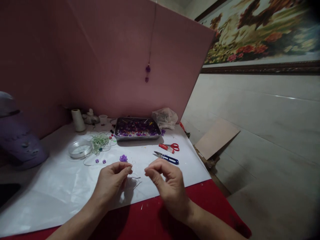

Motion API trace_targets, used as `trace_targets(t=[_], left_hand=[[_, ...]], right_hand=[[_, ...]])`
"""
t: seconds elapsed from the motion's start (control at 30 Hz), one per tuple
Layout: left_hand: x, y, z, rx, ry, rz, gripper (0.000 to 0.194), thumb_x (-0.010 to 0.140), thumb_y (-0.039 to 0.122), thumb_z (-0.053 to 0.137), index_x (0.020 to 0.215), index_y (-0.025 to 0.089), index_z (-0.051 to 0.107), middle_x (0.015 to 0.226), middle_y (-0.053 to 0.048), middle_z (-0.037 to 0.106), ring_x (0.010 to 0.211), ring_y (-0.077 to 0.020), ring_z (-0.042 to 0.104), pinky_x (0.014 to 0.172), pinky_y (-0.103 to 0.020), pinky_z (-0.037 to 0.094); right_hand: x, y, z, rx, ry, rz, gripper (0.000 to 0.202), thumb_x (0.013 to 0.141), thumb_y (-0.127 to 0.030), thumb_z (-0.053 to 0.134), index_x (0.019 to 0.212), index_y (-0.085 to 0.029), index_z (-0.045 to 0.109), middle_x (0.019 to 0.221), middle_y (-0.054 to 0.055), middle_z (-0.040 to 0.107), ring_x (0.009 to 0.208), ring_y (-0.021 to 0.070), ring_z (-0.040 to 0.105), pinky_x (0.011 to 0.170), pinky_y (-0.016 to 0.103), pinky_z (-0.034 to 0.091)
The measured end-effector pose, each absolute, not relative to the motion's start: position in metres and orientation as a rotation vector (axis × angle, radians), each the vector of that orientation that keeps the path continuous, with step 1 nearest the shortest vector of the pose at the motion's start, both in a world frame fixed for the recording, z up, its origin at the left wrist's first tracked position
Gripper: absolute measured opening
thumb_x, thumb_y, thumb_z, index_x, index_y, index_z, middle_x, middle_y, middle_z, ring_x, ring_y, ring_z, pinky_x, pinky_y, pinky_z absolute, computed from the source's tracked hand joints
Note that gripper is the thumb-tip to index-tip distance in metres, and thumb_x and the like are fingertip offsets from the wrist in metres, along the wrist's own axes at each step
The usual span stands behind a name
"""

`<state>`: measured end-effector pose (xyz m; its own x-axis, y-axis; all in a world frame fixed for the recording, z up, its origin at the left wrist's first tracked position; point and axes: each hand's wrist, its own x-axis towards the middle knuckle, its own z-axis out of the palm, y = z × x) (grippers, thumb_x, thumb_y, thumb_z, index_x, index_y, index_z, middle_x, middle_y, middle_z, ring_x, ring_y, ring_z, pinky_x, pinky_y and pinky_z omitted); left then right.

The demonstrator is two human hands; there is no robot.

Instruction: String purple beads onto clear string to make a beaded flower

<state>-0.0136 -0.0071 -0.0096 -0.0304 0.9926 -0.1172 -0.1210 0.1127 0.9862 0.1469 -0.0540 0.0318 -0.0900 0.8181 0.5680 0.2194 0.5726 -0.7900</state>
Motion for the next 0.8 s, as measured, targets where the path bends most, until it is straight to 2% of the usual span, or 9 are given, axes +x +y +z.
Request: trace_targets(t=[0.27, 0.47, 0.8], left_hand=[[-0.013, -0.009, -0.015, 1.041, 1.175, 1.176, 0.015, 0.061, 0.027, 0.071, 0.068, 0.014, 0.067, 0.048, 0.003, 0.059, 0.039, -0.0077, 0.042, 0.040, -0.020, 0.031], [-0.011, -0.012, -0.011, 1.007, 1.172, 1.161, 0.014, 0.059, 0.025, 0.072, 0.066, 0.014, 0.066, 0.041, 0.005, 0.054, 0.036, -0.0076, 0.041, 0.038, -0.019, 0.031], [-0.008, -0.019, 0.002, 0.992, 1.202, 1.057, 0.017, 0.056, 0.028, 0.073, 0.059, 0.012, 0.067, 0.034, 0.005, 0.049, 0.031, -0.0073, 0.040, 0.034, -0.018, 0.029]], right_hand=[[0.140, -0.049, -0.005, -0.935, -1.949, 0.080, 0.012, 0.085, -0.012, 0.049, 0.083, -0.014, 0.061, 0.075, 0.008, 0.062, 0.072, 0.0177, 0.055, 0.065, 0.031, 0.043], [0.144, -0.047, -0.004, -0.964, -1.947, -0.033, 0.016, 0.086, -0.011, 0.047, 0.094, -0.015, 0.060, 0.082, 0.009, 0.062, 0.075, 0.0185, 0.054, 0.065, 0.032, 0.046], [0.147, -0.044, -0.007, -0.947, -1.965, -0.119, 0.019, 0.084, -0.006, 0.048, 0.098, -0.013, 0.058, 0.087, 0.010, 0.061, 0.078, 0.0191, 0.053, 0.068, 0.033, 0.047]])
